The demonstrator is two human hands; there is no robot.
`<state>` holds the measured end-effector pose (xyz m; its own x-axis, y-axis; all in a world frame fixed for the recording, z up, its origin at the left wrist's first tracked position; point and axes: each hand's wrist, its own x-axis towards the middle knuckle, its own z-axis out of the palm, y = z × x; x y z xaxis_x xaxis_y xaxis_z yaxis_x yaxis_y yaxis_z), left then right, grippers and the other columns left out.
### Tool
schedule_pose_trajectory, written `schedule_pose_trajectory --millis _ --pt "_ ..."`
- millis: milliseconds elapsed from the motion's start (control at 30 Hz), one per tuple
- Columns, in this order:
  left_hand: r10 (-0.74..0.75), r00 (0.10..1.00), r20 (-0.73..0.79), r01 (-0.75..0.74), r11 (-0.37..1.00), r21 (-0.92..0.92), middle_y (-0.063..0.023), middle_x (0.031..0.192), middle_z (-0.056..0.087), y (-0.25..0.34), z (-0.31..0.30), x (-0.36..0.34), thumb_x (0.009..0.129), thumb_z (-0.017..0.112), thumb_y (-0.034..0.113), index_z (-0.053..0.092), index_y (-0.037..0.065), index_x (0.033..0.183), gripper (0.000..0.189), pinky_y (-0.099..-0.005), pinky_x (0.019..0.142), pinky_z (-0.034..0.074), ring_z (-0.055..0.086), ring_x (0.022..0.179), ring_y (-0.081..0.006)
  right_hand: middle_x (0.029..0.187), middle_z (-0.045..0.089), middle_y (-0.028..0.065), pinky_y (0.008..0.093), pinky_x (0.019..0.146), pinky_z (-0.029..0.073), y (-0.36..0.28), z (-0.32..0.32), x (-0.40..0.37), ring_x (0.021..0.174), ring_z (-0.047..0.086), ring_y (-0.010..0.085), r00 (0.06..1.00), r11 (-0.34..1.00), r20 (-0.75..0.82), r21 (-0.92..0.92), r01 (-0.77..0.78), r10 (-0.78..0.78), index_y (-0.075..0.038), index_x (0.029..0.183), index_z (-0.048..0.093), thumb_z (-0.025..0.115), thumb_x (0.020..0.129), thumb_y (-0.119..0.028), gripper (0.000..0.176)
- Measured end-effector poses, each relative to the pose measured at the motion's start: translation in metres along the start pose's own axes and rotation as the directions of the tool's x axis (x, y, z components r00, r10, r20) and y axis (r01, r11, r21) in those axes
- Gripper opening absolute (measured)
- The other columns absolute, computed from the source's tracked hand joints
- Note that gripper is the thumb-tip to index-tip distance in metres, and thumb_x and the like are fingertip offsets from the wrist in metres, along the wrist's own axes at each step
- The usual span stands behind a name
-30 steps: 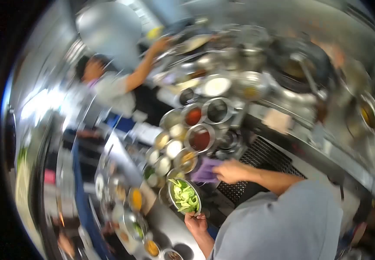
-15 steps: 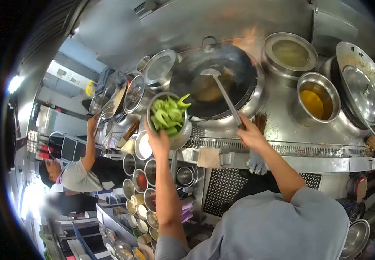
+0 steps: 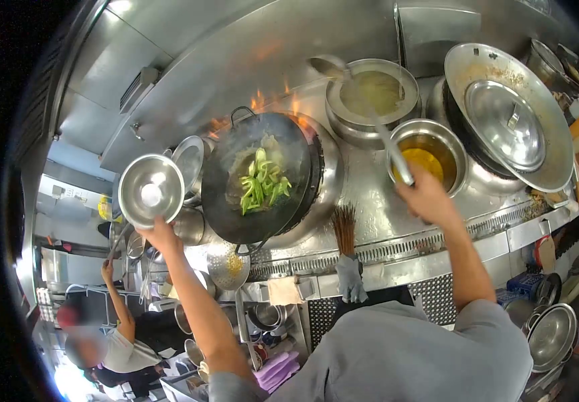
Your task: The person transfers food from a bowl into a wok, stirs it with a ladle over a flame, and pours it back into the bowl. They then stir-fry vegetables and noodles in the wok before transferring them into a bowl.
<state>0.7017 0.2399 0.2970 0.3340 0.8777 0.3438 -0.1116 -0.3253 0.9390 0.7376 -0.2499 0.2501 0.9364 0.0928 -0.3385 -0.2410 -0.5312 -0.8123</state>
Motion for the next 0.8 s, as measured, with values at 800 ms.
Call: schedule_pose_trajectory --millis 800 --pt "-0.776 0.615 -0.139 0.734 0.628 -0.258 -0.0065 0.085 0.056 -0.086 -0.300 -0.338 0.077 0.051 0.000 0.048 0.003 0.111 0.035 -0.0250 0.046 0.039 0.051 0.057 -0.0137 0.069 0.046 -0.0007 0.0213 0.035 0.033 -0.018 0.053 0.041 0.041 0.041 0.0059 0.700 0.089 0.575 0.796 -0.599 -0.425 0.008 0.128 0.043 0.044 0.093 -0.009 0.040"
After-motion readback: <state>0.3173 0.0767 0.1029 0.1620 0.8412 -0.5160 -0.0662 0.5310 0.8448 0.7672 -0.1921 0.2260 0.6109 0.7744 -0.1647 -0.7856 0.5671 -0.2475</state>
